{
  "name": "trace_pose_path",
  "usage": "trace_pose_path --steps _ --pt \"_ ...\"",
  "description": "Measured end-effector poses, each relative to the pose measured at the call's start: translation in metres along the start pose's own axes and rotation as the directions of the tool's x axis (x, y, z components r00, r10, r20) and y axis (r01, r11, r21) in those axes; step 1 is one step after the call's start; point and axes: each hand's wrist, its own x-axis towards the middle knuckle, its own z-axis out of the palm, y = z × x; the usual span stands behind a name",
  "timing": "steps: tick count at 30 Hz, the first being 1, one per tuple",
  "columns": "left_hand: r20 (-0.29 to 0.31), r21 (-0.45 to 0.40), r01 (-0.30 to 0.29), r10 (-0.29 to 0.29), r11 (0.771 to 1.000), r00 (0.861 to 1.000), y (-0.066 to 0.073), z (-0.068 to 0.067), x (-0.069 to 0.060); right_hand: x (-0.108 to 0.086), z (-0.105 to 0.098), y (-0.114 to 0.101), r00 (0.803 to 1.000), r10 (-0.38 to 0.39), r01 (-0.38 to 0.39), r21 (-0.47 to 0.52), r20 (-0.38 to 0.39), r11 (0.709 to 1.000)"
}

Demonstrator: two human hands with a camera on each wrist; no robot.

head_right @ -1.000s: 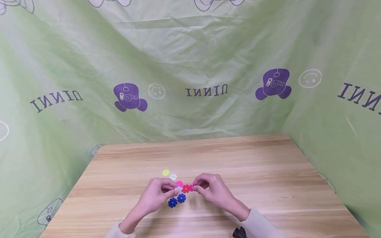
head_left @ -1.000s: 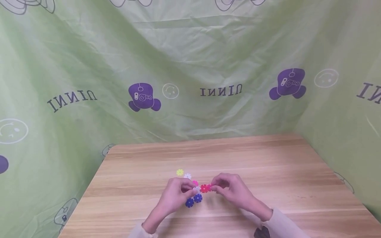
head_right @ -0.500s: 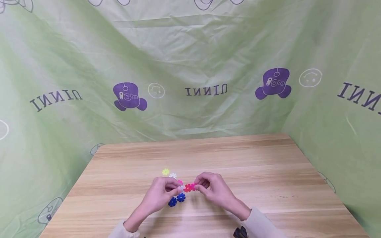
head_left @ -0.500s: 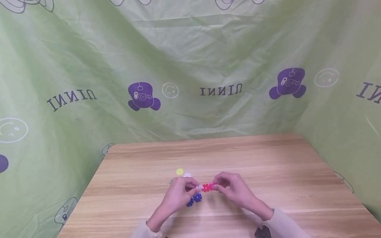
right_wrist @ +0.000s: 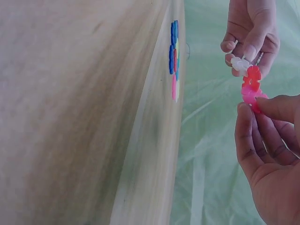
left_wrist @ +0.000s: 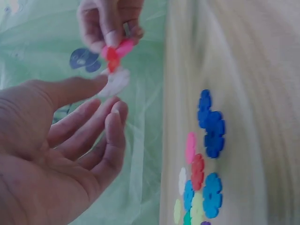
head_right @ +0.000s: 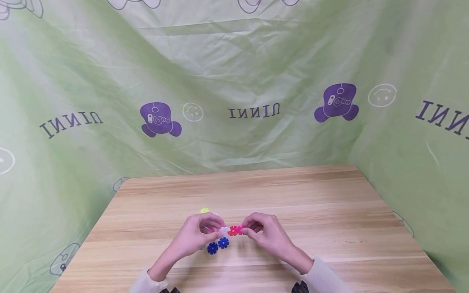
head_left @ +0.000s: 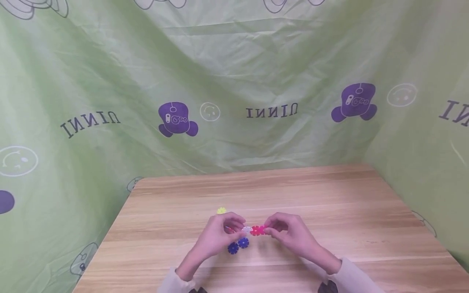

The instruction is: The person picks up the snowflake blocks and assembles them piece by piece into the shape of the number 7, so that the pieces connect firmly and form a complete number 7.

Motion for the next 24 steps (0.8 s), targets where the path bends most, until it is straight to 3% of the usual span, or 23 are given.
trace_pose_path --steps 5,8,17,24 --pt "0.093 -0.017 0.024 -0.022 1.0 0.995 -0.006 -0.017 0.006 -0.001 -0.001 0.002 1.0 0.009 -0.009 -0.009 -0.016 1.0" --pt "0.096 -0.012 0.041 -0.04 0.999 0.995 -0.011 -0.029 0.012 -0.002 -0.002 0.003 1.0 0.01 -0.011 -0.012 -0.014 1.0" --pt "0.003 0.034 0.112 -0.112 0.993 0.994 -0.037 -0.052 0.037 -0.002 -0.003 0.002 1.0 0.0 0.0 -0.002 -0.017 1.0" --pt "-0.075 0.055 0.217 -0.213 0.975 0.974 -0.065 -0.056 0.054 -0.004 -0.003 0.002 0.999 0.024 -0.025 -0.036 -0.026 0.999"
